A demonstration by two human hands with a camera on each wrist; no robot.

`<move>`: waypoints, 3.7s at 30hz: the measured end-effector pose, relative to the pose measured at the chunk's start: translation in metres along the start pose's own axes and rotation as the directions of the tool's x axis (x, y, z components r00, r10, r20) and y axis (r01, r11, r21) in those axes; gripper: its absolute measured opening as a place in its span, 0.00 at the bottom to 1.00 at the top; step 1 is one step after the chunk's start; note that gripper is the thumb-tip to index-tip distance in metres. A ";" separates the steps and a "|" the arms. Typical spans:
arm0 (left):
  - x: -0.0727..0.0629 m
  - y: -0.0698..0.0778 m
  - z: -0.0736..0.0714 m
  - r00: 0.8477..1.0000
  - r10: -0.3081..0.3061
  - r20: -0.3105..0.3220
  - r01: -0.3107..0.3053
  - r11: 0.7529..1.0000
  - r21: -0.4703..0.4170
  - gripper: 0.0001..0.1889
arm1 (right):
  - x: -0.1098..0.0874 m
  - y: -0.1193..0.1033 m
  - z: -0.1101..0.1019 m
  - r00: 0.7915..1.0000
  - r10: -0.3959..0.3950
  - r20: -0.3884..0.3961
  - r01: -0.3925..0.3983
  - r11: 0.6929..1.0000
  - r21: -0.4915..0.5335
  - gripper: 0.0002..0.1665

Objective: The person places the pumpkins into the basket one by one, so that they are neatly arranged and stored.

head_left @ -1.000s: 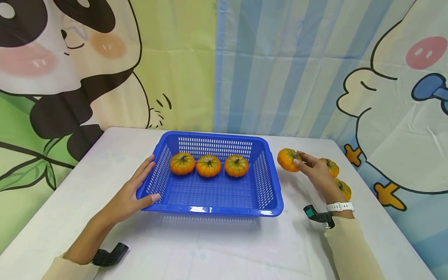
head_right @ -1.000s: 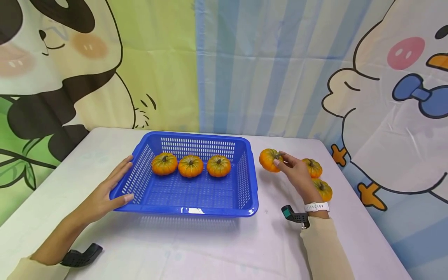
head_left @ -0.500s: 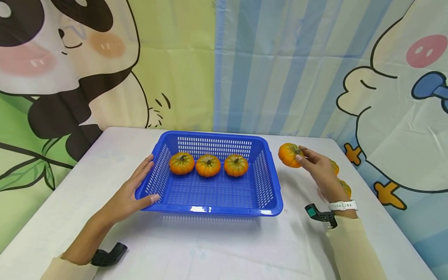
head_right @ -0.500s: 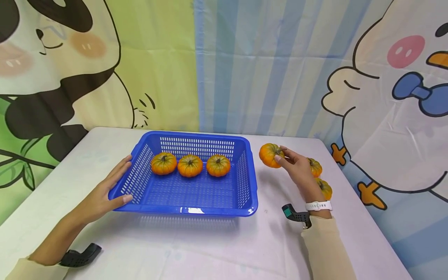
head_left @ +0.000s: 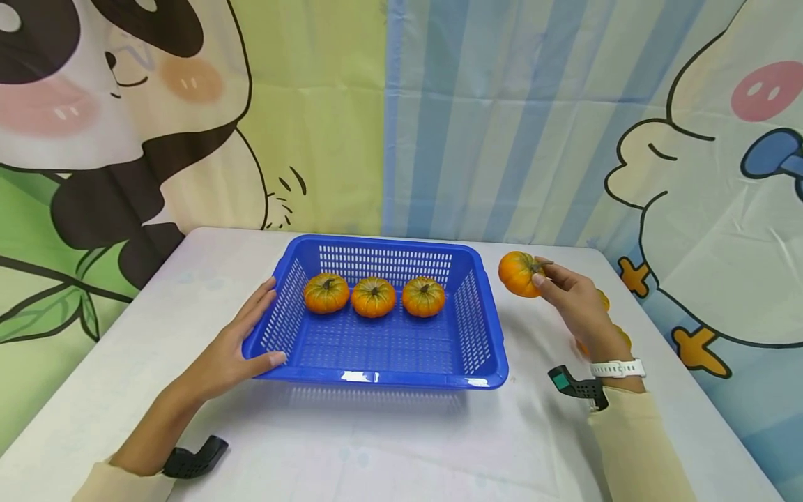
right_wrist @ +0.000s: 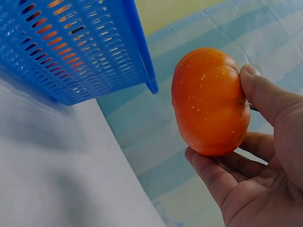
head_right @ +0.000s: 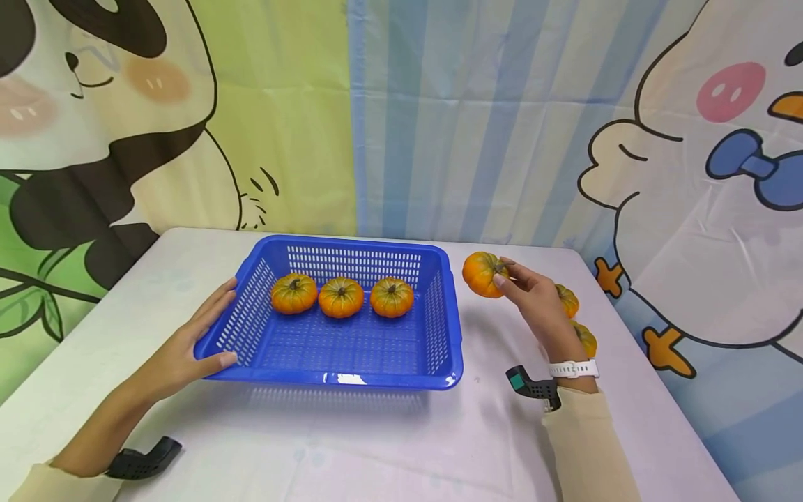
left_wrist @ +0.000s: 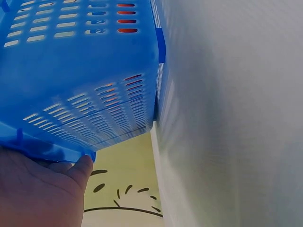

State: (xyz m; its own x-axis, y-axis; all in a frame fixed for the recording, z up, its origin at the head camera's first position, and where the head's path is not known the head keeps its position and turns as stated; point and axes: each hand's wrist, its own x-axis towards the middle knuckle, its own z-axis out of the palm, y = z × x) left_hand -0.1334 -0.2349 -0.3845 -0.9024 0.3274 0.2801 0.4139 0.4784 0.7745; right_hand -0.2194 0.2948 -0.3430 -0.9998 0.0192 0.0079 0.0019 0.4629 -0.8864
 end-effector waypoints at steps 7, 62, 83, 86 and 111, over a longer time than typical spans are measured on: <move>0.000 0.000 0.000 1.000 -0.007 -0.002 0.007 1.000 0.011 0.50 | 0.000 -0.011 0.003 0.999 -0.040 0.017 0.040 0.999 -0.007 0.49; 0.001 0.001 0.002 1.000 -0.016 -0.011 0.017 1.000 0.025 0.49 | 0.019 -0.123 0.069 0.836 -0.392 0.385 0.379 0.919 0.112 0.32; 0.000 0.000 0.002 1.000 -0.010 -0.014 0.011 1.000 0.021 0.49 | 0.025 -0.136 0.112 0.763 -0.467 0.447 0.463 0.877 0.126 0.34; 0.000 0.000 0.002 1.000 -0.006 -0.014 0.006 1.000 0.014 0.49 | 0.025 -0.140 0.116 0.758 -0.469 0.453 0.472 0.874 0.115 0.34; 0.000 -0.002 0.002 1.000 0.004 -0.015 -0.003 1.000 0.020 0.49 | 0.027 -0.161 0.173 0.658 -0.453 0.602 0.506 0.858 0.094 0.33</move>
State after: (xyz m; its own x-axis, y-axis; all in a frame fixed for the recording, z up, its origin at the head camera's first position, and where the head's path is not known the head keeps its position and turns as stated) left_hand -0.1345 -0.2345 -0.3868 -0.9026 0.3168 0.2915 0.4193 0.4937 0.7619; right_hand -0.2499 0.0680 -0.2802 -0.6707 -0.7306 0.1285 -0.5059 0.3238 -0.7995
